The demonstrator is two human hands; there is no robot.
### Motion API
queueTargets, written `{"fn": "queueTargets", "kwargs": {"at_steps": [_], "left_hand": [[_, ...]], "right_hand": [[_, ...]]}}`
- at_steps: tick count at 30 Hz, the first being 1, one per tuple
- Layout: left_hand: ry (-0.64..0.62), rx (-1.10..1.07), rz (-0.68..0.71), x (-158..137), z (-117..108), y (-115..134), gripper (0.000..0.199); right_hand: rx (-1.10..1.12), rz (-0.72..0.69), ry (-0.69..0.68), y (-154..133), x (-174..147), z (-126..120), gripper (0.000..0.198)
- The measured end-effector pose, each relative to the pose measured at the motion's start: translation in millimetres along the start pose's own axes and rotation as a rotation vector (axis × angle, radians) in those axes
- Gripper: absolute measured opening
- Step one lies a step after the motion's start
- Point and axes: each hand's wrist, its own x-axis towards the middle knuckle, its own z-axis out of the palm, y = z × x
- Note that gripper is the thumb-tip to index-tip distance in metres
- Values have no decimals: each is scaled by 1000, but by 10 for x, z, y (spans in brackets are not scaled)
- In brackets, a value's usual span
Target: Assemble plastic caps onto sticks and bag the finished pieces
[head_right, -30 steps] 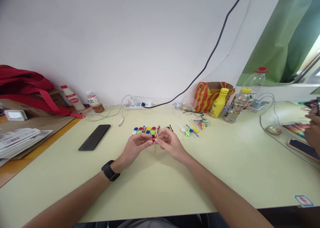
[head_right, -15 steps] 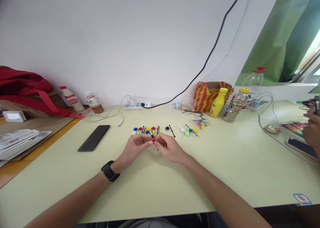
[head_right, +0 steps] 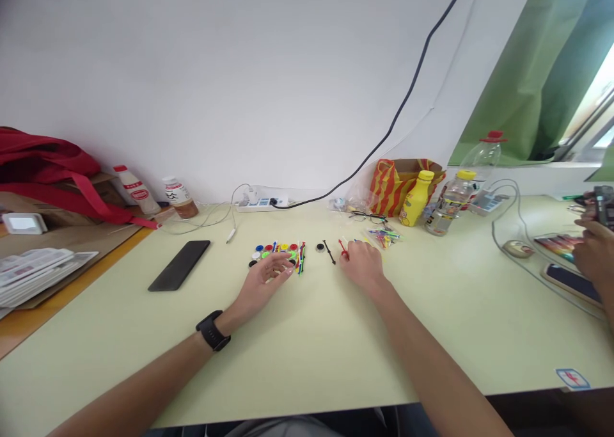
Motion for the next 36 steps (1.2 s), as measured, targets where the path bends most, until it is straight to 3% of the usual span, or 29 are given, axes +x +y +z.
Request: {"fn": "queueTargets", "kwargs": {"at_steps": [4,8,17,26,29,36], "left_hand": [[9,2,16,-8,7,-29,31],[5,6,16,-7,11,-49,30],[8,22,22,-8,12,-54,25],[7,40,23,-2,8,-30,25],[3,35,21,-5,12,-20,26],[13,26,10,-8,16,2,26]], "right_hand": [[-19,-191,127,-70,-15,10,13],[-54,-326,97,-172,-53,66,18],[6,-345,11,-195,-56,113,21],[253,-221,101,-184,-34,86,16],[339,-241,128,-179,-27,101,24],[312,-309,88,-175,-23,157,24]]}}
